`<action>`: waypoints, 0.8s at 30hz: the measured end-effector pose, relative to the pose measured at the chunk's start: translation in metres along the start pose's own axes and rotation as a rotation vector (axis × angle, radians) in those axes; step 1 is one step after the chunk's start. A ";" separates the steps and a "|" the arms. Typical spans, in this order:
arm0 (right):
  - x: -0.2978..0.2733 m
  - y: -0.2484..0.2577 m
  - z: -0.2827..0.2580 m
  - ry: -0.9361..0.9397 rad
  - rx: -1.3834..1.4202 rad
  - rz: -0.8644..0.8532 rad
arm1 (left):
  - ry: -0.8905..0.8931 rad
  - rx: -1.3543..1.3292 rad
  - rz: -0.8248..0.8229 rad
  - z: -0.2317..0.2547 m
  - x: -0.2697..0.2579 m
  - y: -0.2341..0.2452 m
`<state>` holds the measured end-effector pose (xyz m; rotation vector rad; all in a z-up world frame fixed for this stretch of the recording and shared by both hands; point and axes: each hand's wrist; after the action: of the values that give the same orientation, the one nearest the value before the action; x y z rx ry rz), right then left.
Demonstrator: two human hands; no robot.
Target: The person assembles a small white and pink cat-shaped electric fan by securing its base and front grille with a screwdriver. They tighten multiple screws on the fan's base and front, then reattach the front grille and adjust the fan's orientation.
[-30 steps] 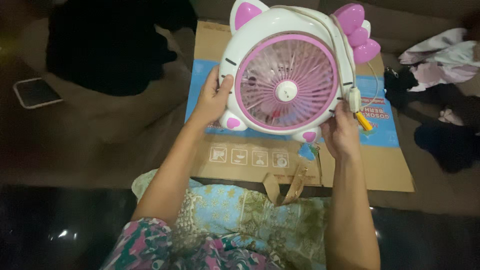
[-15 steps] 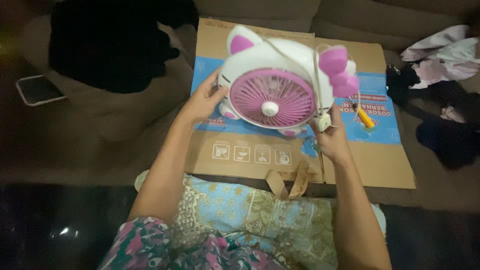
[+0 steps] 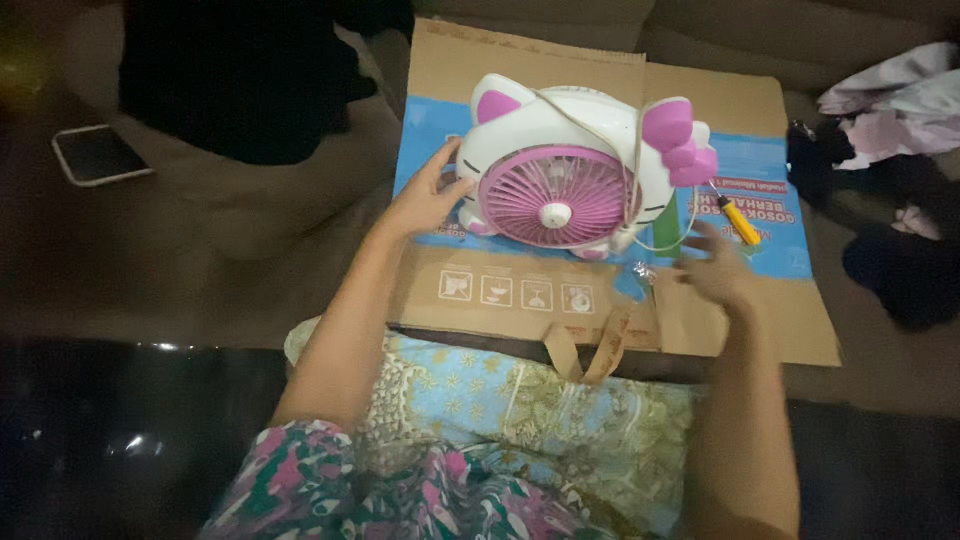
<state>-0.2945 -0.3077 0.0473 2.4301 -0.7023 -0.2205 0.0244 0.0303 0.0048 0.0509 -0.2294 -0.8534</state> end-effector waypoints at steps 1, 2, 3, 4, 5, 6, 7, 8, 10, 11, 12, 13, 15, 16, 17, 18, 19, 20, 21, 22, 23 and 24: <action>-0.005 0.012 -0.013 0.036 0.073 0.155 | -0.035 0.022 0.004 0.001 0.000 0.000; -0.010 0.024 -0.030 0.074 0.143 0.309 | -0.011 0.052 0.003 0.003 -0.001 -0.001; -0.012 0.030 -0.049 0.155 0.090 0.368 | 0.014 0.082 0.003 0.006 -0.002 -0.002; -0.014 0.033 -0.070 0.232 0.039 0.426 | 0.043 0.112 -0.002 0.010 -0.004 -0.003; -0.015 0.030 -0.092 0.254 0.098 0.346 | 0.047 0.131 0.000 0.014 -0.008 -0.003; -0.013 0.024 -0.115 0.275 0.157 0.269 | 0.050 0.150 0.000 0.020 -0.012 -0.004; -0.008 0.015 -0.137 0.465 0.027 0.190 | 0.053 0.168 -0.001 0.026 -0.015 -0.005; -0.001 0.006 -0.158 0.653 -0.106 0.105 | 0.022 0.224 0.021 0.032 -0.019 -0.008; 0.012 -0.007 -0.192 0.760 -0.533 0.159 | -0.042 0.336 0.069 0.046 -0.028 -0.013; 0.019 -0.013 -0.205 0.695 -0.582 0.163 | -0.032 0.372 0.058 0.052 -0.032 -0.016; 0.025 -0.018 -0.216 0.634 -0.630 0.166 | -0.022 0.409 0.051 0.057 -0.036 -0.020; 0.031 -0.021 -0.224 0.573 -0.677 0.169 | -0.012 0.446 0.044 0.062 -0.040 -0.024; 0.039 -0.022 -0.233 0.491 -0.760 0.144 | -0.001 0.473 0.044 0.071 -0.045 -0.033; 0.044 -0.020 -0.235 0.450 -0.804 0.134 | 0.001 0.485 0.043 0.075 -0.045 -0.038; 0.049 -0.018 -0.236 0.441 -0.796 0.129 | -0.026 0.485 0.037 0.079 -0.045 -0.043; 0.054 -0.016 -0.235 0.430 -0.787 0.124 | -0.053 0.486 0.029 0.083 -0.044 -0.049; 0.059 -0.014 -0.233 0.420 -0.778 0.119 | -0.081 0.487 0.021 0.087 -0.044 -0.055; 0.065 -0.014 -0.231 0.383 -0.739 0.111 | -0.029 0.505 0.006 0.089 -0.045 -0.061; 0.072 -0.015 -0.227 0.347 -0.699 0.103 | 0.022 0.522 -0.010 0.091 -0.048 -0.068; 0.079 -0.015 -0.223 0.313 -0.660 0.096 | 0.073 0.541 -0.024 0.093 -0.051 -0.076; 0.086 -0.016 -0.219 0.362 -0.670 0.108 | 0.049 0.480 -0.064 0.094 -0.054 -0.084; 0.092 -0.017 -0.214 0.411 -0.681 0.117 | 0.028 0.419 -0.103 0.094 -0.058 -0.094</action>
<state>-0.1433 -0.2383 0.2116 1.7025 -0.4761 0.0816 -0.1030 0.0165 0.0729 0.4688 -0.3790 -0.8951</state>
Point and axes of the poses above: each hand's wrist, its own x-axis towards the middle knuckle, its own y-axis out of the back of the hand, z = x × y, and after that the axes turned 10 degrees about y, right-handed
